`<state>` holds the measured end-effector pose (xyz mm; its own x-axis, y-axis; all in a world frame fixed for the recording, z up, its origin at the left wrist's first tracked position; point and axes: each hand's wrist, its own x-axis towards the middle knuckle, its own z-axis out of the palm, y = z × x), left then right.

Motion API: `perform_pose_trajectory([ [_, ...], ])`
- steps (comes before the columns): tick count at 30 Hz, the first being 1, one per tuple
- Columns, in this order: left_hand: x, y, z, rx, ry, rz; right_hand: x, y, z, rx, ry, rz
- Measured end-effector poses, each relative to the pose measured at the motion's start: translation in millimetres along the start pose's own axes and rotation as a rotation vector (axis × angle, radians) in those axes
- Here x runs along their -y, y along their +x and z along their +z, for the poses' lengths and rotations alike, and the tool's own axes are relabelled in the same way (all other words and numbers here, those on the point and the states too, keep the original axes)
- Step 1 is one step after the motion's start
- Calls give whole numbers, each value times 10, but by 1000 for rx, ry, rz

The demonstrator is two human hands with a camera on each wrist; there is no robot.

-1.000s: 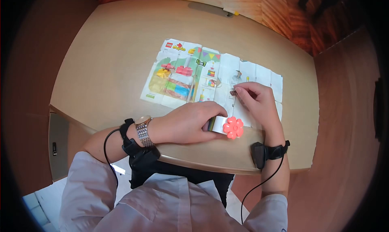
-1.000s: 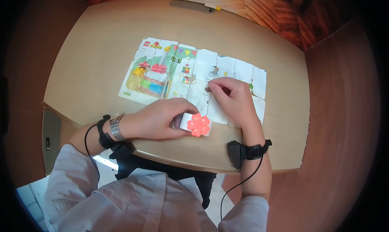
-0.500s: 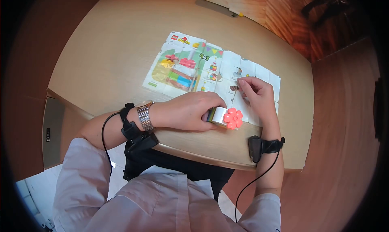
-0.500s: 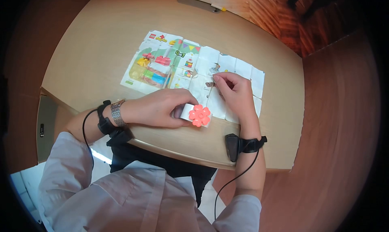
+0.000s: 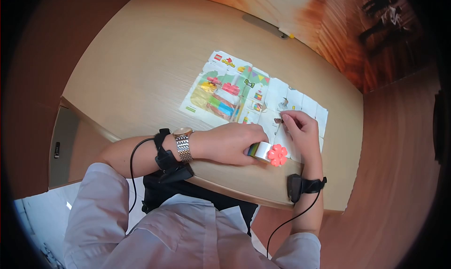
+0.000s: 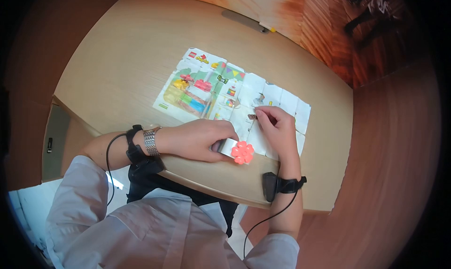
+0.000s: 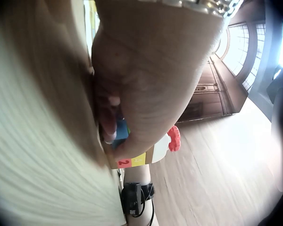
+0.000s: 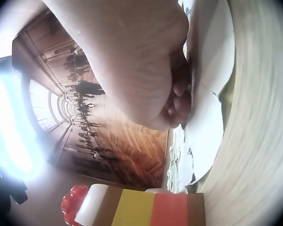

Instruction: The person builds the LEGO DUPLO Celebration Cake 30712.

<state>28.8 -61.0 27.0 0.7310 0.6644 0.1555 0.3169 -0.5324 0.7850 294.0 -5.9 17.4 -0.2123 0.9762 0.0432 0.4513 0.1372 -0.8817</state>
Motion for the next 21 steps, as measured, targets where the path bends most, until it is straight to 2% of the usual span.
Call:
perform_pose_trajectory([
  [3, -6, -2, 6, -11, 11, 17, 67, -20, 8, -46, -46, -115],
  [6, -8, -11, -1, -18, 10, 32, 223, 93, 15, -112, 5, -70],
  [8, 5, -11, 23, -1, -13, 26, 357, 217, -9, -114, -195, -218],
  [9, -10, -11, 17, 7, -8, 22, 384, 327, -22, -108, -201, -220],
  [12, -19, -15, 9, 17, -38, 10, 439, 912, -103, -129, -317, -318],
  [18, 28, -13, 74, -8, -50, 32, 177, 2356, -105, -153, -513, -259],
  [20, 22, -8, 72, 3, -58, 9, -115, 2805, -99, -303, -646, -456],
  [21, 31, -8, 92, 1, -68, 20, -204, 2955, -102, -295, -640, -461],
])
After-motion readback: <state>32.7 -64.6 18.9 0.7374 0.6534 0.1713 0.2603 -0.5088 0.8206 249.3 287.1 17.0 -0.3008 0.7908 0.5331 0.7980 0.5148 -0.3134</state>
